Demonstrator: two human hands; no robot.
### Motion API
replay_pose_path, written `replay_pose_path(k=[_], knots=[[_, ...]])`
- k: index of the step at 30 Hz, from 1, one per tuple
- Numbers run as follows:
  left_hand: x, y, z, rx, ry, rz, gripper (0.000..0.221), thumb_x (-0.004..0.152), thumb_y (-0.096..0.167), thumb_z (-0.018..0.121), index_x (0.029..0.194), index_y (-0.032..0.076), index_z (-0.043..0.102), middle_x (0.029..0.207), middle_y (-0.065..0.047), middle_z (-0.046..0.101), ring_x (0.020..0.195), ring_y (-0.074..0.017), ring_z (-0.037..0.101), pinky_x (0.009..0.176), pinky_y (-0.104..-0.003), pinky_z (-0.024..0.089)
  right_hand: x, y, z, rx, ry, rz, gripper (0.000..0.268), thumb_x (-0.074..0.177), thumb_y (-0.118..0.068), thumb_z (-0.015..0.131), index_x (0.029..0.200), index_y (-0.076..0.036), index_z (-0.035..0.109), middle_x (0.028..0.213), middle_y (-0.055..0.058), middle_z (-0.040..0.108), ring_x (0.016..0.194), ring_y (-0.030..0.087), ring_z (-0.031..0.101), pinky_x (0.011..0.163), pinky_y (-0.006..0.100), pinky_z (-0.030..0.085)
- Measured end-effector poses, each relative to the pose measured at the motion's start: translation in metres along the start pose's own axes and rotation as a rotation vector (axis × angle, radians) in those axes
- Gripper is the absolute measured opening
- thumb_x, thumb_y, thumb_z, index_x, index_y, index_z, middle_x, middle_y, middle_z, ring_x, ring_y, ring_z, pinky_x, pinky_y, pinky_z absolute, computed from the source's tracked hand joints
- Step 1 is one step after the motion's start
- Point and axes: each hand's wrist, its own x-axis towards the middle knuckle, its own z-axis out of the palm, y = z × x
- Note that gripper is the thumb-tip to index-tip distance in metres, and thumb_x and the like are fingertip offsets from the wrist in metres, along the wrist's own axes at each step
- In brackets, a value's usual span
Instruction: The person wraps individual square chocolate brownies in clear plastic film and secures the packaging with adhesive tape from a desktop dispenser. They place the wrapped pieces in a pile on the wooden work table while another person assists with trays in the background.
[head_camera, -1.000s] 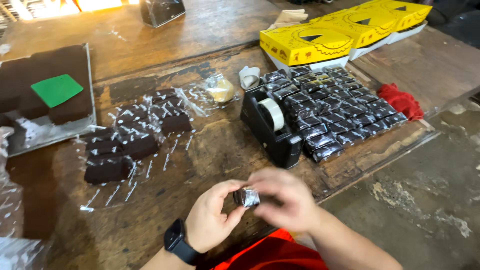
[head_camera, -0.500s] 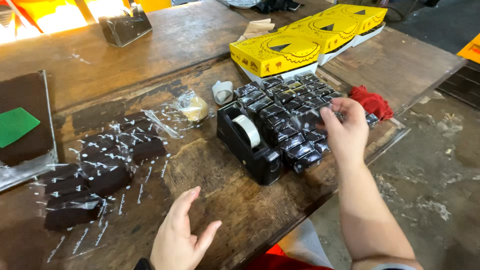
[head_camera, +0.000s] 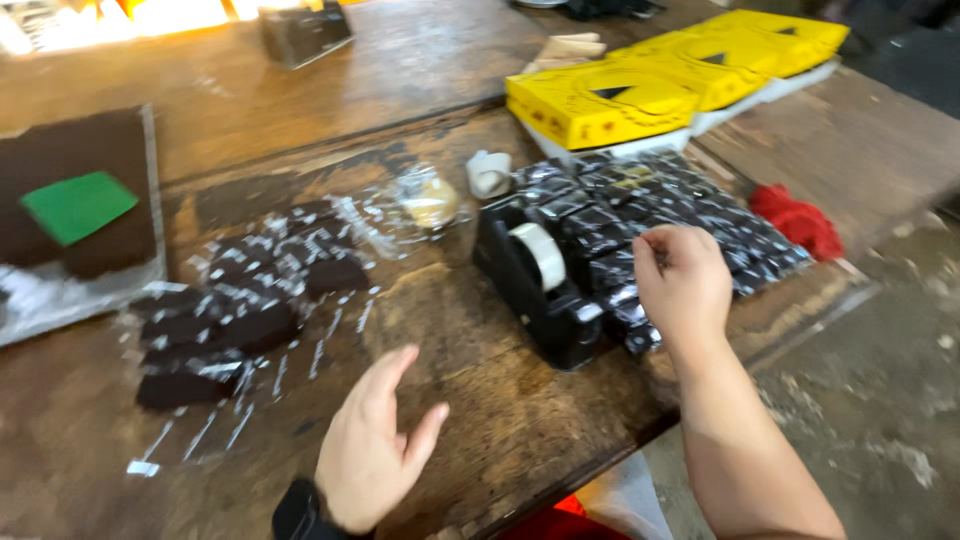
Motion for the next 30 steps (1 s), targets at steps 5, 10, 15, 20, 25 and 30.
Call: replay_pose_path(k=[5, 10, 15, 20, 25, 30], knots=[[0.01, -0.018, -0.015, 0.129, 0.232, 0.056, 0.043, 0.09, 0.013, 0.069, 0.13, 0.001, 0.057, 0.125, -0.021, 0.065, 0.116, -0.0401, 0.063, 0.098, -0.044, 0.052, -0.019, -0.091, 0.005, 0.369, -0.285, -0.278, 0.007, 0.082, -0.006, 0.079, 0.085, -0.006, 0.073, 0.078, 0.01, 0.068, 0.072, 0.03, 0.066, 0.068, 0.041, 0.052], [0.019, -0.04, -0.032, 0.226, 0.382, -0.001, 0.028, 0.092, 0.001, 0.063, 0.12, 0.004, 0.063, 0.121, -0.018, 0.066, 0.113, -0.0389, 0.065, 0.096, -0.044, 0.053, -0.033, -0.159, 0.079, 0.206, -0.783, -0.551, 0.032, 0.086, -0.022, 0.072, 0.115, -0.009, 0.068, 0.116, 0.012, 0.068, 0.113, 0.035, 0.063, 0.093, 0.044, 0.051], [0.021, -0.057, -0.04, 0.271, 0.433, -0.142, 0.031, 0.085, -0.005, 0.062, 0.114, 0.006, 0.069, 0.116, -0.015, 0.069, 0.107, -0.0376, 0.065, 0.091, -0.044, 0.053, -0.045, -0.178, 0.143, 0.173, -0.883, -0.661, 0.063, 0.087, -0.038, 0.069, 0.142, -0.01, 0.055, 0.151, 0.018, 0.049, 0.135, 0.038, 0.047, 0.109, 0.048, 0.04], [0.021, -0.061, -0.038, 0.356, 0.339, -0.072, 0.035, 0.079, 0.0, 0.067, 0.114, 0.004, 0.069, 0.114, -0.017, 0.07, 0.107, -0.0378, 0.064, 0.095, -0.047, 0.05, -0.062, -0.181, 0.137, 0.02, -1.024, -0.729, 0.085, 0.091, -0.064, 0.055, 0.15, -0.005, 0.039, 0.159, 0.019, 0.032, 0.149, 0.038, 0.025, 0.119, 0.055, 0.021], [0.016, -0.019, -0.023, 0.311, -0.183, 0.037, 0.041, 0.068, 0.016, 0.078, 0.105, 0.002, 0.069, 0.108, -0.017, 0.07, 0.103, -0.0359, 0.064, 0.09, -0.048, 0.05, -0.077, -0.153, 0.06, -0.155, -1.225, -0.71, 0.09, 0.088, -0.061, 0.06, 0.155, -0.005, 0.037, 0.164, 0.022, 0.028, 0.147, 0.039, 0.025, 0.116, 0.059, 0.021], [-0.017, 0.029, 0.007, 0.269, -0.557, 0.108, 0.03, 0.078, 0.024, 0.077, 0.099, 0.004, 0.068, 0.098, -0.014, 0.07, 0.099, -0.0348, 0.064, 0.086, -0.048, 0.051, -0.107, -0.107, -0.024, 0.078, -1.223, -0.615, 0.071, 0.084, -0.039, 0.075, 0.145, -0.008, 0.053, 0.157, 0.023, 0.043, 0.144, 0.045, 0.035, 0.11, 0.064, 0.028]])
